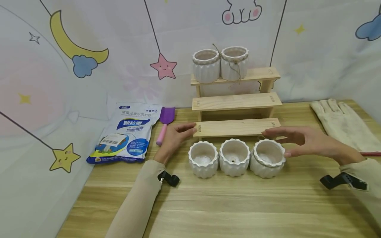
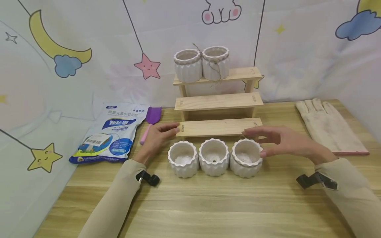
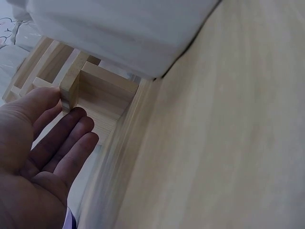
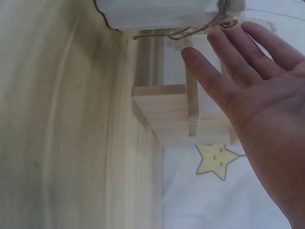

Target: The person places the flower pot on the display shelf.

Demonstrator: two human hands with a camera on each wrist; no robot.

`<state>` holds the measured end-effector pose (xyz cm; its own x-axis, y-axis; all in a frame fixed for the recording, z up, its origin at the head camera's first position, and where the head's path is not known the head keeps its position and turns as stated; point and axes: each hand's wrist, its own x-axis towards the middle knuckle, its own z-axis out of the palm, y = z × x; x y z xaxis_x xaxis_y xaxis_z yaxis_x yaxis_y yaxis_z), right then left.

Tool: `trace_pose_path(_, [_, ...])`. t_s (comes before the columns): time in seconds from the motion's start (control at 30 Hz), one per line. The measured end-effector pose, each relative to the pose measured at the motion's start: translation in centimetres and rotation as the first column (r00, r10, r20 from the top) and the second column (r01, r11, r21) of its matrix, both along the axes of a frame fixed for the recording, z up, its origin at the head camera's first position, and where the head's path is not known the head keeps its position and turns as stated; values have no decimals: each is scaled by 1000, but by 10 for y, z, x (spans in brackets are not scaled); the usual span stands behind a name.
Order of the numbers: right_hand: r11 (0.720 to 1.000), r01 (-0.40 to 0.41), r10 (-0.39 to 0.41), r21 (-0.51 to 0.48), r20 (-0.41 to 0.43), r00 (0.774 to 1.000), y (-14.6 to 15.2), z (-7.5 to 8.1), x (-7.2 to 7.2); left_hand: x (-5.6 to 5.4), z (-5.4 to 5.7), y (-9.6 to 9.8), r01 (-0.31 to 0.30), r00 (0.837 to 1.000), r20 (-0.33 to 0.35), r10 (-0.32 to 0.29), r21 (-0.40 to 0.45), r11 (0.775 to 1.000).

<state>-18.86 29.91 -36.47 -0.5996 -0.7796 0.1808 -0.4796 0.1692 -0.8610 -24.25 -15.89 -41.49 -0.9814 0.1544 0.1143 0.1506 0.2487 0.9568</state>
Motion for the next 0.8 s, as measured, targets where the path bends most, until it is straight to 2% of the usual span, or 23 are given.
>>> trace_pose_path(0.2, [998,13,-12,54,-27,1000,1,-5,2,0,0,0,-7,1000,9,8,-2,1000])
trace_pose_path(0.6, [981,124,-109,148,-106,988,-6,-8,7,0,2,0,1,1000,7,-1,-8,1000])
trace_pose_path(0.8, [986,114,-99,121,-121,988,-9,-9,8,1,2,0,1,1000,8,-1,-4,1000])
